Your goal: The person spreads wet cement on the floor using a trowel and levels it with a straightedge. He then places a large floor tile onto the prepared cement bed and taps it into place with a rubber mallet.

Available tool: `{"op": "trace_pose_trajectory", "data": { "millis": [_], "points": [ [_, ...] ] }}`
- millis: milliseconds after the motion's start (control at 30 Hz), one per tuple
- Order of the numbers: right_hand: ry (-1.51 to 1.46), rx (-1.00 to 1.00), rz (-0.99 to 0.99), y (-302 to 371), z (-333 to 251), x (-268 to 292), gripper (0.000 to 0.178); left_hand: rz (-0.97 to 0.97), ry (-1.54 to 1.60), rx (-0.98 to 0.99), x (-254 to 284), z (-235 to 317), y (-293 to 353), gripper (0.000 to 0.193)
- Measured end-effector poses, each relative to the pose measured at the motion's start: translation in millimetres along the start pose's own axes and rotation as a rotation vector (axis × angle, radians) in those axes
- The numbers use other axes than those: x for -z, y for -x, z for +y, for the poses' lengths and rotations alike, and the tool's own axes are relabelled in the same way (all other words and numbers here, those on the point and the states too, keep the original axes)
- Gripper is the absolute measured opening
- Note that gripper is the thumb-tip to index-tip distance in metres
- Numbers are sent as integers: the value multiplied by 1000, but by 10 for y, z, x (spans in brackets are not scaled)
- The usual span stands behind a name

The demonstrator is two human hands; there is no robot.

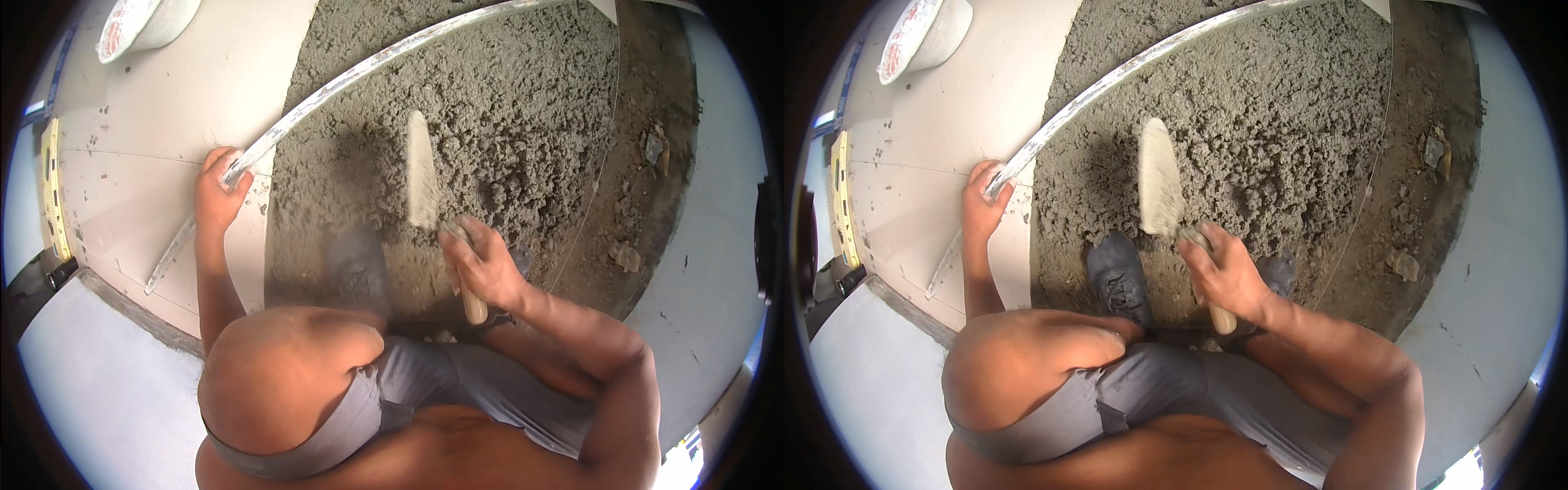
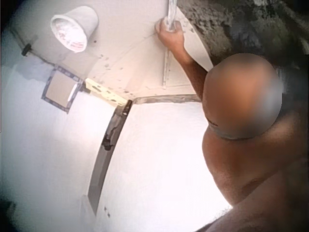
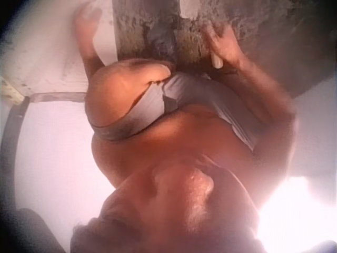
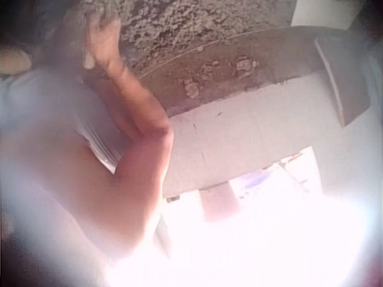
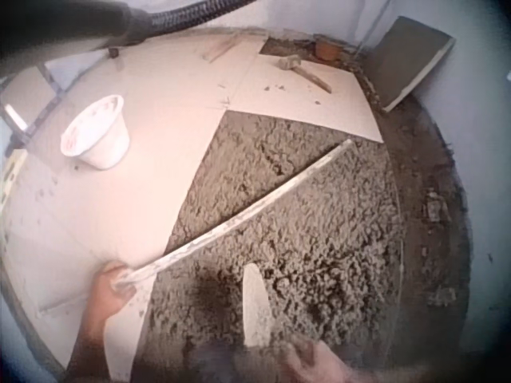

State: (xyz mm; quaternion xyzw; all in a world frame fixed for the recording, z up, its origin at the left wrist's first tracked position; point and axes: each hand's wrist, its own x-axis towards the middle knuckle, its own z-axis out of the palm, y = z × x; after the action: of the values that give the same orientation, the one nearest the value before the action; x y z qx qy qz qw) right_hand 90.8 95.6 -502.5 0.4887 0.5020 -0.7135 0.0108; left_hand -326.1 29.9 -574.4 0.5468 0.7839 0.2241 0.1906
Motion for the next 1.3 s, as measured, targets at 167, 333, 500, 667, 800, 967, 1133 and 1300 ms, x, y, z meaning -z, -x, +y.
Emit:
{"op": "trace_pose_trajectory", "data": {
  "millis": [167, 333, 500, 667, 800, 967, 1133, 1300],
  "points": [
    [949, 131, 292, -296, -460, 635, 16, 33, 50, 33, 91, -137, 122, 32],
    [1070, 268, 354, -404, -244, 862, 21, 68, 70, 67, -27, -79, 100, 30],
    [1227, 25, -4, -325, -245, 423, 21, 86, 38, 26, -46, -91, 98, 29],
    [1273, 498, 260, -195, -172, 378, 17, 88, 58, 75, -59, -86, 113, 29],
    [1039, 405, 441, -173, -322, 915, 23, 100, -13, -1, -48, -138, 108, 28],
    [1305, 332, 484, 350, -354, 1842, 27, 79, -63, -59, -49, -179, 102, 27],
    [1397, 388, 448, 689, -98, 2170, 24, 52, 63, 211, -59, -65, 130, 26],
    [1282, 364, 538, 218, 392, 2108, 18, 54, -31, 133, -82, -292, 85, 31]
  ]
}}
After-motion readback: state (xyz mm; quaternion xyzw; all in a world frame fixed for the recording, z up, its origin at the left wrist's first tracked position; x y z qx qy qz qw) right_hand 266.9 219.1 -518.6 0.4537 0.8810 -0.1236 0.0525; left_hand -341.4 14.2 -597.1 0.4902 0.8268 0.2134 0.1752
